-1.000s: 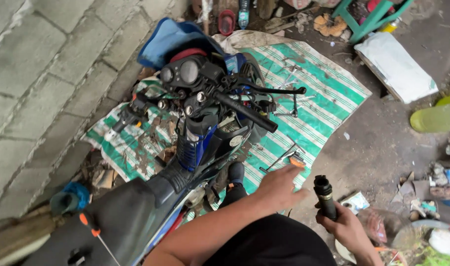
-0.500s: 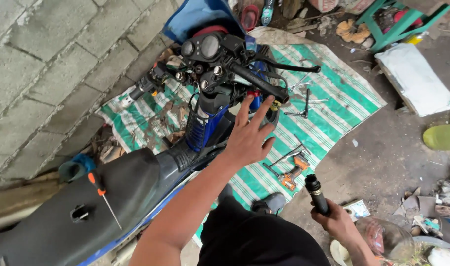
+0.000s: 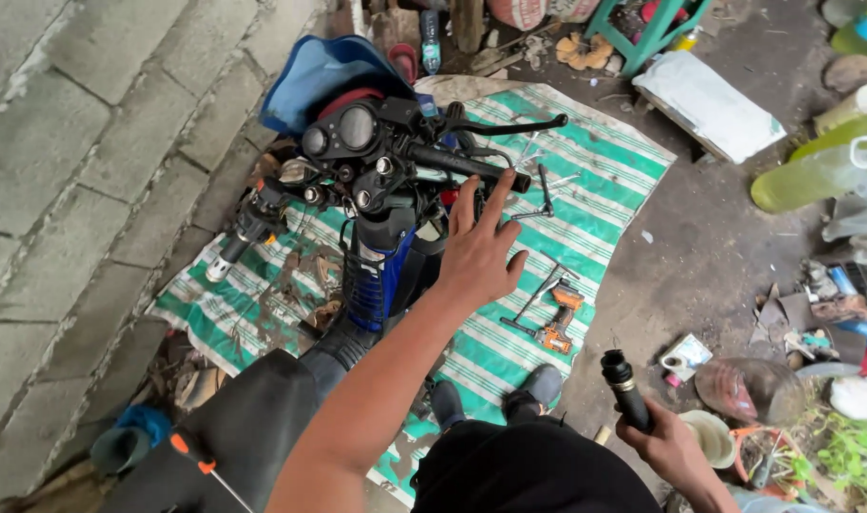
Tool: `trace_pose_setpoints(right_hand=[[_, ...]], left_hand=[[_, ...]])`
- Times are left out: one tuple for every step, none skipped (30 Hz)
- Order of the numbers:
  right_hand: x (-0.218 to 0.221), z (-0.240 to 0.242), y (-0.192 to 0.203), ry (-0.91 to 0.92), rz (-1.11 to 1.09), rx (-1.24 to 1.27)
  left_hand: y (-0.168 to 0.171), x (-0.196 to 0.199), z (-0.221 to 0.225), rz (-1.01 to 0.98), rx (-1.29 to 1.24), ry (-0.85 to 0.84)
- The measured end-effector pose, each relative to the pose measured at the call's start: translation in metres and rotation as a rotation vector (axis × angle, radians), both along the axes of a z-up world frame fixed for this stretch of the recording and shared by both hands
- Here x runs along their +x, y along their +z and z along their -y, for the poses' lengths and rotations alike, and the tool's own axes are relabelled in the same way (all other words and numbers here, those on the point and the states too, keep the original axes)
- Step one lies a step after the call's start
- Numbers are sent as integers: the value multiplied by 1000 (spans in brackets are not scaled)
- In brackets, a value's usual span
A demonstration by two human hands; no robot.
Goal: Removing and reinstalling a rubber grip on a motorcycle handlebar using a cloth for grip.
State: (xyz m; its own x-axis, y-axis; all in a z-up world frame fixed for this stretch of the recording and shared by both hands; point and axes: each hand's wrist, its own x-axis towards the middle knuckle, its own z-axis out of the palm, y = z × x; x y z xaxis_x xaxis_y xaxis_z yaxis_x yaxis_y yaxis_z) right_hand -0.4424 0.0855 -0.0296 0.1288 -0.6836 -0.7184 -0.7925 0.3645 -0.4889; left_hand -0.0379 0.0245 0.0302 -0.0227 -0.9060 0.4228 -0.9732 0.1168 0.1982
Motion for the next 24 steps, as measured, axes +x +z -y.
trace_pose_setpoints(right_hand=[[-3,-7,-1,-15,-2,1],[-5,-13,-3,-56,33,3],[-9,-19,-4,-97,68,6],[-10,-25,-5,-110,66,6],[-11,-31,-5,-123,51,-16],[-12,-37,-5,-136,36,-38],[-10,-40,-1,-144,34,-37],[-7,-43,4,-169,-4,-4],[-4,-46,8,-191,-40,29],[-4,-50,6,-196,-41,30],[-5,-53,4,-194,-18,13],[-6,-57,1,-192,5,-5],[-1,-55,7,-193,6,-2],[4,-54,12,-184,-46,19],[8,-53,17,-173,-98,40],[3,-54,7,-170,-97,43],[-2,-55,-2,-158,-55,24],[-8,-56,-12,-147,-14,4],[-7,-54,-12,-143,-12,5],[-6,-52,-12,-159,19,11],[-6,-50,-12,-175,49,18],[-7,-48,-13,-171,49,19],[-9,-46,-14,-164,71,12],[-10,-44,-15,-156,92,5]], left_hand=[[1,1,-2,-2,1,-15],[2,2,-4,1,5,-16],[3,2,-6,3,9,-17],[3,4,-8,0,10,-31],[3,5,-11,2,-4,-20],[3,7,-13,3,-18,-10],[10,12,-12,1,-16,-18],[16,17,-11,-35,43,2],[24,24,-11,-70,101,25],[20,29,-9,-70,102,20],[15,34,-8,-48,87,6],[10,38,-7,-25,72,-9],[12,38,-7,-23,75,-9],[14,37,-7,-19,95,-1],[15,36,-9,-14,115,11],[11,35,-10,-12,118,14],[8,33,-11,-22,82,9],[5,32,-12,-33,46,4],[6,31,-15,-31,46,8],[8,29,-18,-22,32,5],[9,27,-21,-15,19,1],[4,28,-23,-15,20,5],[-1,27,-24,-20,21,18],[-5,27,-25,-24,21,32]])
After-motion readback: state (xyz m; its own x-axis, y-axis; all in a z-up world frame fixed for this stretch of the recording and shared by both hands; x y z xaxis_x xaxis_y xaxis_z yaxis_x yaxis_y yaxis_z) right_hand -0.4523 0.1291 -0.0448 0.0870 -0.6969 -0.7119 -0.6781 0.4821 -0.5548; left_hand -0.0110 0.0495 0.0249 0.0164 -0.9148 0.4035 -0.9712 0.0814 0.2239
